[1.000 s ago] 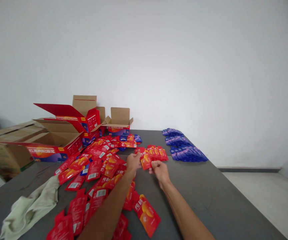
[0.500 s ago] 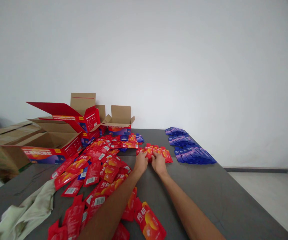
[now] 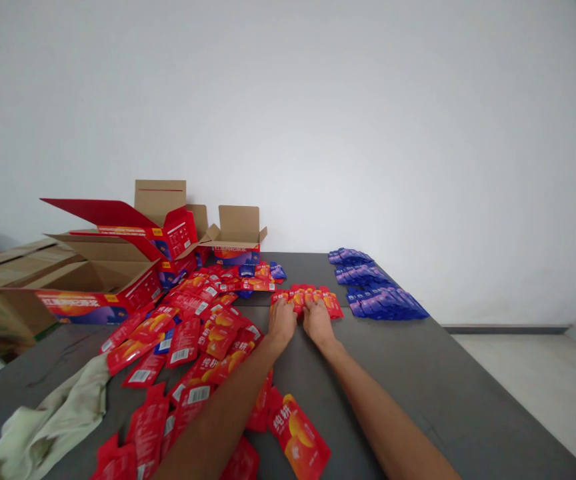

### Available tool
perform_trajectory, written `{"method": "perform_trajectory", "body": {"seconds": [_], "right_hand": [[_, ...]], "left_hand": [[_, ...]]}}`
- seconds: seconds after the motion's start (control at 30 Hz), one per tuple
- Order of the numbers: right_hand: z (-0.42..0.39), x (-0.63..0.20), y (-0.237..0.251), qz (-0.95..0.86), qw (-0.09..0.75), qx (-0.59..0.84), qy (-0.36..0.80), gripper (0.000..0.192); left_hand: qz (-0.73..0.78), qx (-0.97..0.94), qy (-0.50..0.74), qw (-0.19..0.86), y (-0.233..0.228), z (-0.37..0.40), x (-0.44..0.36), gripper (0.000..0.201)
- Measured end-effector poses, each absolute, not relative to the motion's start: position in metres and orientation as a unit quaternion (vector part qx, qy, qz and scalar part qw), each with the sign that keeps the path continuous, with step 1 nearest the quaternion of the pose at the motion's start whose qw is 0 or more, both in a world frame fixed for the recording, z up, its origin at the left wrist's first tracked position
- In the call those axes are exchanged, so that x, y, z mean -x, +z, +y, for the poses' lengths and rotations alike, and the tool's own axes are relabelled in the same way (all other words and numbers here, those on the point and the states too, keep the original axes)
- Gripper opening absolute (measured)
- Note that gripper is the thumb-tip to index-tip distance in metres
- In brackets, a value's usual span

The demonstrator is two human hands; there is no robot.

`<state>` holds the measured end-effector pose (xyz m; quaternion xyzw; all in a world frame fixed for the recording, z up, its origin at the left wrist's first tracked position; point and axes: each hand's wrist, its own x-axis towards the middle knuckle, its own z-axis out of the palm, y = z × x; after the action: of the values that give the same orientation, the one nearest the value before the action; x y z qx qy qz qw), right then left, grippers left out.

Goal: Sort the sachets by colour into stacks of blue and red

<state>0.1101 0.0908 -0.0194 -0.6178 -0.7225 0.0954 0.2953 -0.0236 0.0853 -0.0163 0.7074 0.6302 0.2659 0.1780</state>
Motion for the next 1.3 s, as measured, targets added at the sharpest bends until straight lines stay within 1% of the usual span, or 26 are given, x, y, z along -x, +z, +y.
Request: {"method": "perform_trajectory", "body": {"seconds": [0.07, 0.13, 0.3, 0.57, 0.63, 0.7, 0.8, 0.9, 1.03, 1.2, 1.3], "right_hand": [[0.082, -0.114, -0.016, -0.723, 0.3, 0.617, 0.079, 0.029], [0.072, -0.117, -0.013, -0.728, 0.306, 0.608, 0.079, 0.029], [0.046, -0.119, -0.014, -0.739, 0.304, 0.588, 0.126, 0.023], [0.005, -0.117, -0.017, -0.776, 0.278, 0.541, 0.167, 0.009], [-0.003, -0.113, -0.018, -0.783, 0.27, 0.534, 0.169, 0.01], [-0.009, -0.108, -0.018, -0.788, 0.26, 0.532, 0.167, 0.016], [-0.015, -0.097, -0.018, -0.792, 0.244, 0.537, 0.157, 0.025], [-0.021, -0.086, -0.016, -0.795, 0.227, 0.542, 0.149, 0.029], [-0.029, -0.071, -0.011, -0.804, 0.209, 0.537, 0.146, 0.03], [-0.033, -0.054, -0.009, -0.811, 0.191, 0.531, 0.152, 0.017], [-0.033, -0.047, -0.009, -0.808, 0.195, 0.533, 0.158, 0.014]], "left_hand": [[0.641, -0.715, 0.253, 0.117, -0.013, 0.08, 0.024, 0.03], [0.64, -0.725, 0.239, 0.085, -0.011, 0.074, 0.024, 0.03], [0.615, -0.758, 0.202, 0.074, -0.007, 0.058, 0.026, 0.024], [0.638, -0.749, 0.161, 0.079, -0.008, 0.023, 0.038, 0.028], [0.64, -0.75, 0.15, 0.075, -0.009, 0.013, 0.041, 0.026], [0.641, -0.752, 0.14, 0.068, -0.009, 0.004, 0.046, 0.024], [0.651, -0.746, 0.131, 0.054, -0.007, -0.008, 0.059, 0.024], [0.67, -0.731, 0.124, 0.043, -0.002, -0.016, 0.08, 0.026], [0.687, -0.715, 0.122, 0.05, 0.004, -0.021, 0.102, 0.027], [0.688, -0.706, 0.15, 0.08, 0.005, -0.021, 0.108, 0.021], [0.686, -0.695, 0.184, 0.115, 0.003, -0.017, 0.111, 0.02]]}}
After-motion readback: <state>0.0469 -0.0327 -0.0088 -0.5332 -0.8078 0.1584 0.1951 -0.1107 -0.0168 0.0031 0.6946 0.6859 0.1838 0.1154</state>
